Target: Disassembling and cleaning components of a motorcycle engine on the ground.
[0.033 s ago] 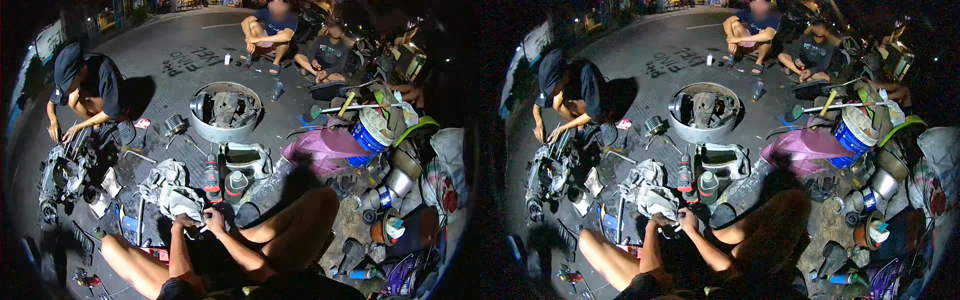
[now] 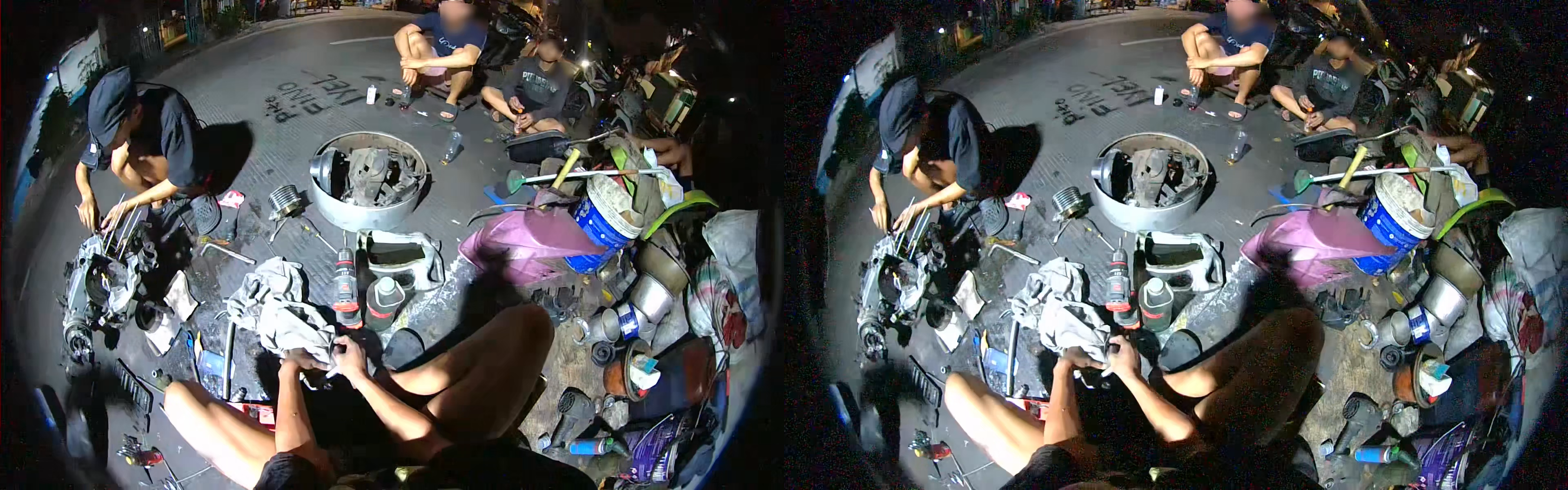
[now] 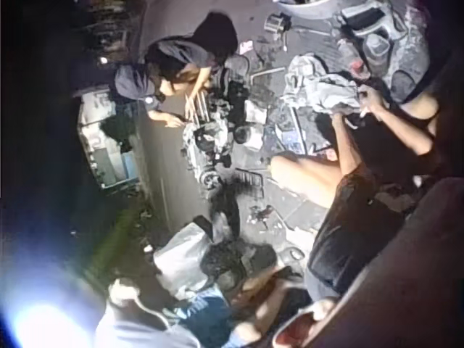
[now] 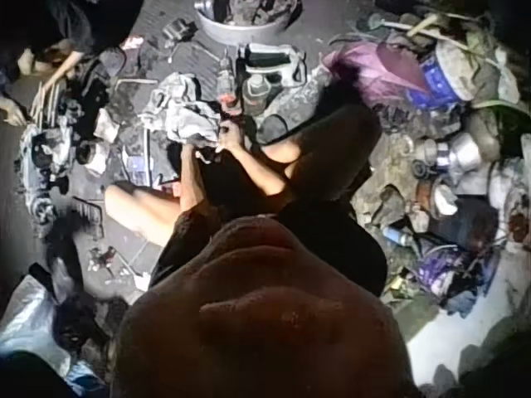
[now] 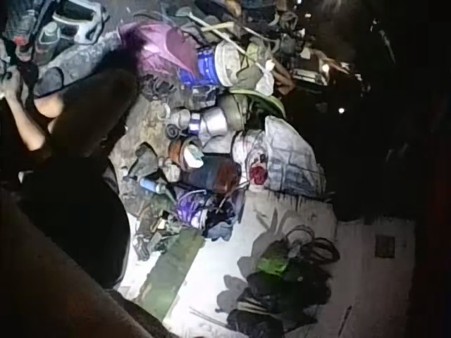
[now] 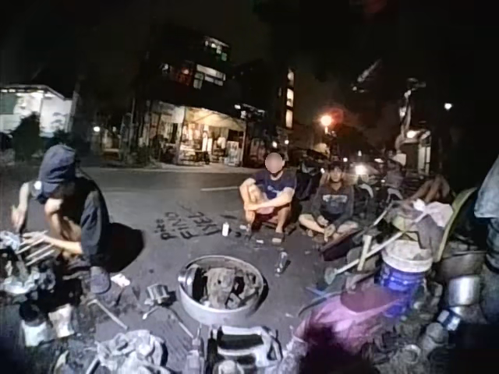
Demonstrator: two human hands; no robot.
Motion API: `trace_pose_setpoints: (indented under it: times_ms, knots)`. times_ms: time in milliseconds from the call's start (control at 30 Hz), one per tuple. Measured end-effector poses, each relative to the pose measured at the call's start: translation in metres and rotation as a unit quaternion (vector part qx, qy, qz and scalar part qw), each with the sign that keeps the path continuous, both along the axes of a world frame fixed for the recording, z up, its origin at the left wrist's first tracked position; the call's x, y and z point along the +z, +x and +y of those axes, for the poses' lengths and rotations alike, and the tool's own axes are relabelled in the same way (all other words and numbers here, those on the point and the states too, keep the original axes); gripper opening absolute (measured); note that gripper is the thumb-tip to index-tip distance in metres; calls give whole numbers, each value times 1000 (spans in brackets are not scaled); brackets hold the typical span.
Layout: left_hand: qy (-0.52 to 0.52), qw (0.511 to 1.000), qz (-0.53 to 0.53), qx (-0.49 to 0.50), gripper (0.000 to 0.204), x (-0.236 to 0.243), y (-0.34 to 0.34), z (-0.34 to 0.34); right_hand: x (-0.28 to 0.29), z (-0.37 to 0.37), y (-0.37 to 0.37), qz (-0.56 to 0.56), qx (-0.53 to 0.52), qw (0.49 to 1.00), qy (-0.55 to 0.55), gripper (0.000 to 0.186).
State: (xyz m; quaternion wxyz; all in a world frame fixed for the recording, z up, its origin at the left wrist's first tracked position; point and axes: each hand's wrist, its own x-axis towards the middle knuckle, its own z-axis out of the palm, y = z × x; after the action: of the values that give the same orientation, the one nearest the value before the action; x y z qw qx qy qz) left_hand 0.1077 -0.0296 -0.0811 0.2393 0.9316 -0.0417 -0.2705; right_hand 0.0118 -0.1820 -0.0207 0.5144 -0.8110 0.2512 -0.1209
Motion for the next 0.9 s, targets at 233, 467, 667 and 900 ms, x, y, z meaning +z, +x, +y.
trace_pose_setpoints:
  times_ms: [233,467,667,900]
  knots:
    - [37,997,-64,-23,44,-8,-2,3,-28,3,8,-14,-26,999,27,18]
    - [18,996,-16,84,43,27,-12,-5,-23,3,1,-44,-24,998,28,14]
    - [25,984,-54,170,42,68,-44,-25,-19,-1,-16,-12,-22,998,59,11]
    - [192,979,62,-29,100,30,-10,6,-21,-2,-1,-82,-11,997,-6,11]
